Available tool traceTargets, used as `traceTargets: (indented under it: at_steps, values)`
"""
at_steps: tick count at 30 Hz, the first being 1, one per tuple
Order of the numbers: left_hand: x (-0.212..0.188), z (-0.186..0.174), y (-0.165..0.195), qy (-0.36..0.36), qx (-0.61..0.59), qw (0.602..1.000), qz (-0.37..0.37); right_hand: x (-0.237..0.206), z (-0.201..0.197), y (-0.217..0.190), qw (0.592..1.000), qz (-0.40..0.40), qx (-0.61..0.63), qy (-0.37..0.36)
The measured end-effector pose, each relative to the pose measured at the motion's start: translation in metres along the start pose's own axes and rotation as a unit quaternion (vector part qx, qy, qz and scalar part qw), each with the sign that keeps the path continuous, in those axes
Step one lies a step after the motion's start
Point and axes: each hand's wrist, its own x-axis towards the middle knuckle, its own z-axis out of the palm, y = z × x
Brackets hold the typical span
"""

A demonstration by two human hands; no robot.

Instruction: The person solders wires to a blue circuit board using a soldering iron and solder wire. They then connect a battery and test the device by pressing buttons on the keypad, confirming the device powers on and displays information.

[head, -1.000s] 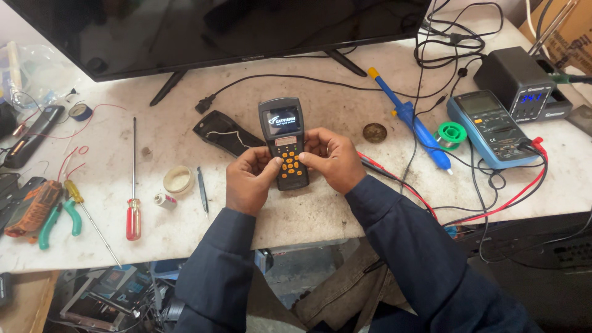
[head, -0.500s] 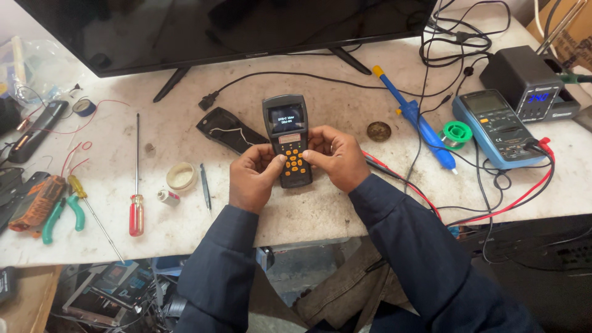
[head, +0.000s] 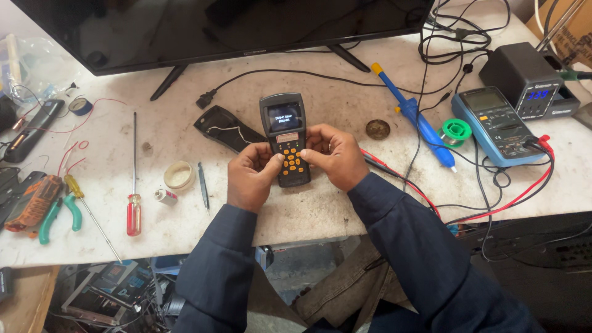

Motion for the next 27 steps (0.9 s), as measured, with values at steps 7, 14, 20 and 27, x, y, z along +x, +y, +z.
traceTargets:
  at_steps: [7, 14, 20, 27]
  values:
    - [-0.0002, 0.0009, 0.0004, -0.003, 0.009, 1.0, 0.002, -0.0005, 0.0001, -0.0024, 1.0, 0.005, -0.004, -0.001]
    - [-0.0006, 0.002, -0.0003, -0.006, -0.012, 1.0, 0.011, -0.0014, 0.0018, -0.0049, 1.0, -0.002, -0.004, 0.0]
    - [0.0001, -0.0006, -0.0009, -0.006, -0.011, 0.999, 0.041, -0.0015, 0.003, -0.009, 1.0, 0.012, -0.002, 0.002]
    - [-0.0013, 0.0004, -0.0008, -0.002, -0.004, 1.0, 0.018, -0.0004, 0.0046, -0.0102, 1.0, 0.006, 0.003, 0.001]
